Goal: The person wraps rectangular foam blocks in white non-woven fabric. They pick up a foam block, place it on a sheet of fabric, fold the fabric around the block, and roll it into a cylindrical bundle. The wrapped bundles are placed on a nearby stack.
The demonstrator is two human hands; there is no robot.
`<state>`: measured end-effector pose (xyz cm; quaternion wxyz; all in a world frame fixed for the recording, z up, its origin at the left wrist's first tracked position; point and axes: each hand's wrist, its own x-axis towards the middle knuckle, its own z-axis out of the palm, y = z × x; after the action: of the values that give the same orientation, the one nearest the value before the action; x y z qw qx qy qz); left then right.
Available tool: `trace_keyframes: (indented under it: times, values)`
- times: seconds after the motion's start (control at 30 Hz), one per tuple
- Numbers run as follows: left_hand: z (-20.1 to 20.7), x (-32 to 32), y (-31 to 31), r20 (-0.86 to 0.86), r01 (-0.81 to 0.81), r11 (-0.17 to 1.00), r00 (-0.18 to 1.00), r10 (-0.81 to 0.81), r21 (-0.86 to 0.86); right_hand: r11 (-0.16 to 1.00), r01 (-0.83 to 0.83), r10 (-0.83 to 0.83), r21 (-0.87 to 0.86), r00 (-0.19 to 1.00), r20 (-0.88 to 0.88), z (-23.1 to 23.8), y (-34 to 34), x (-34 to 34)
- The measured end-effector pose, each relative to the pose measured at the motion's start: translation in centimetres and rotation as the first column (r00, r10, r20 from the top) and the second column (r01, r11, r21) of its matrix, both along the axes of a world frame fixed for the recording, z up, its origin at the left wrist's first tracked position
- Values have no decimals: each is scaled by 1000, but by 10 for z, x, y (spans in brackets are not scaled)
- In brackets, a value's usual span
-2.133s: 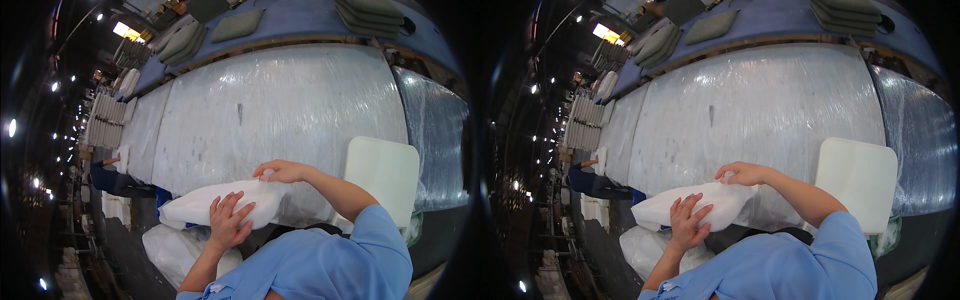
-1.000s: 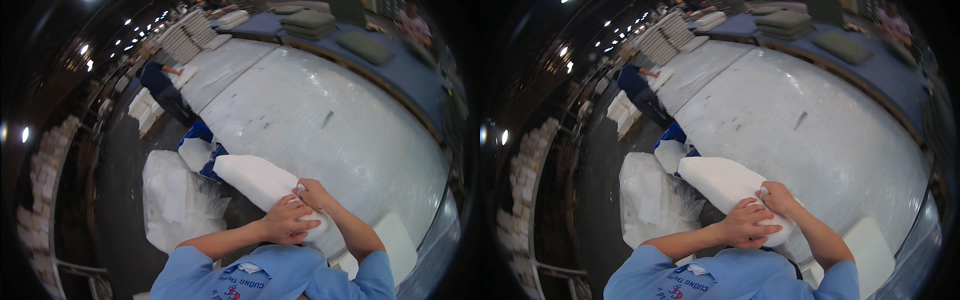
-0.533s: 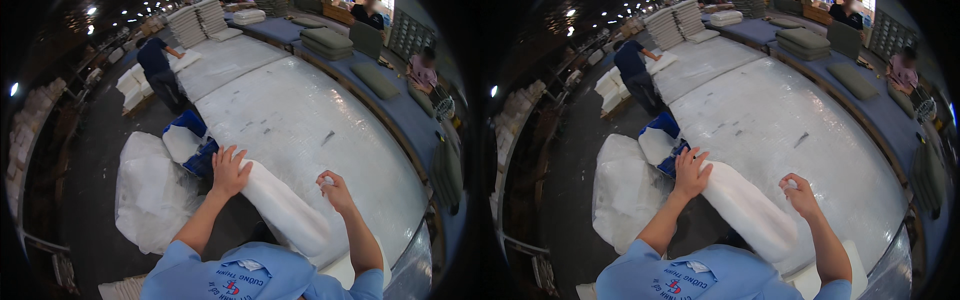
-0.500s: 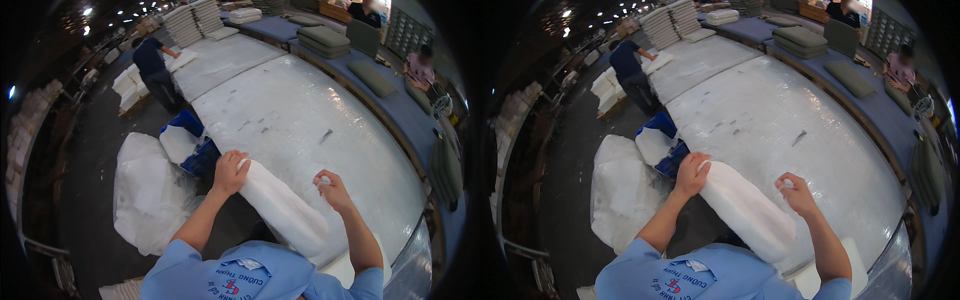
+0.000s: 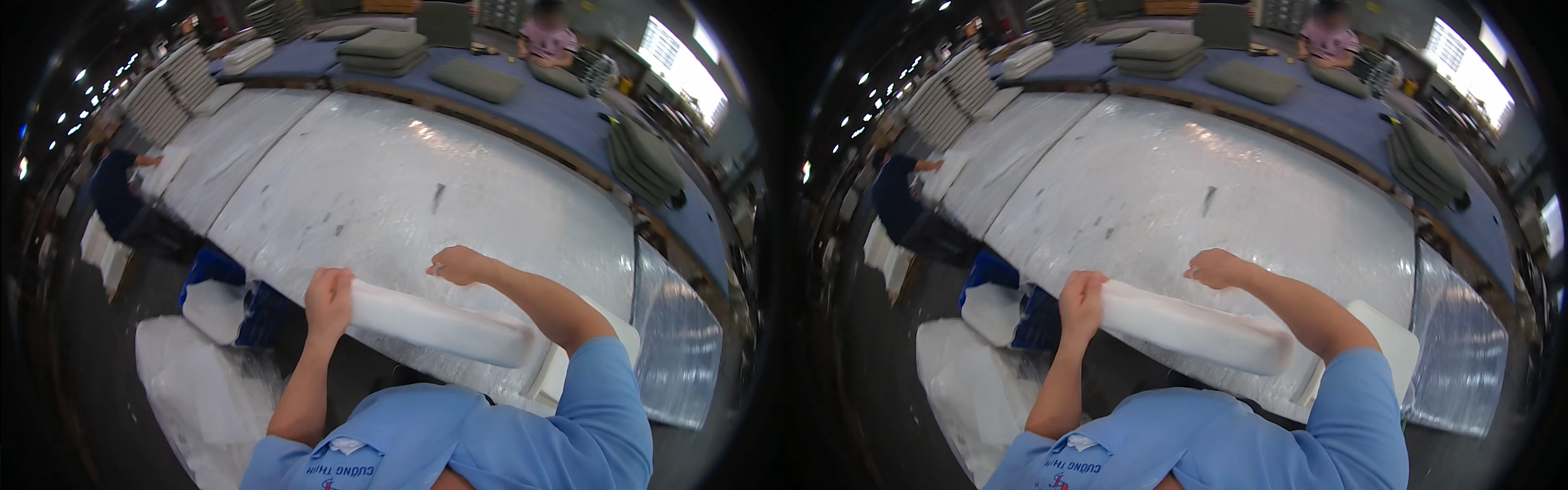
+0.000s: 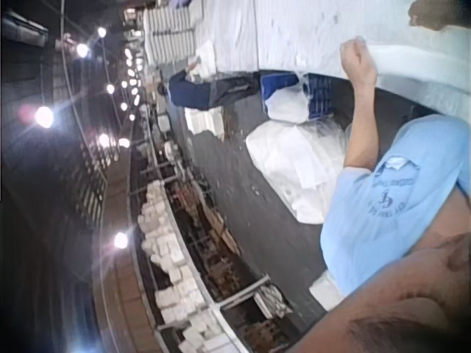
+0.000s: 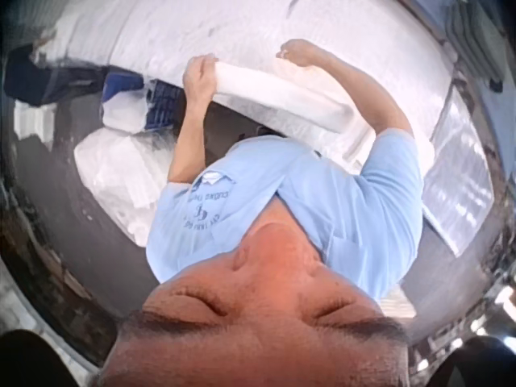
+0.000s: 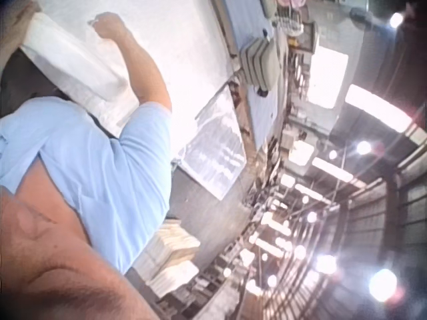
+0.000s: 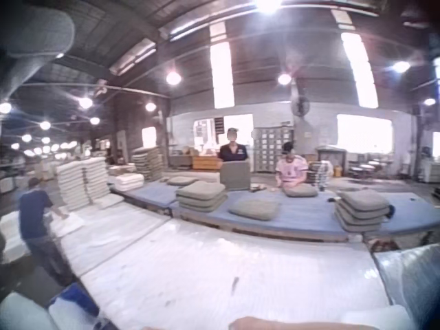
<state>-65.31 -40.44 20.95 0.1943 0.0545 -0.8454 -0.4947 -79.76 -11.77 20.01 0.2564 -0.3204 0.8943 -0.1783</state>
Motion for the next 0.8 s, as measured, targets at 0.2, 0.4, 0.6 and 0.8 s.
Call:
trace_keyframes:
  times: [0.2,0.4,0.6,0.8]
  values:
    - [-67,54,12,-163,130,346,984,70,929,957,291,-286,5,940,187,-11,135,31]
    - [-143,89,-16,142,164,986,976,-162,-6,840,371,-417,395,908,36,-64,234,142]
    - [-124,61,-5,239,-28,803,960,-143,595,798,558,-564,-230,825,43,-115,178,226]
    - [-86,21,43,85,10,706,991,-99,708,693,413,-547,-591,835,-58,-114,191,185]
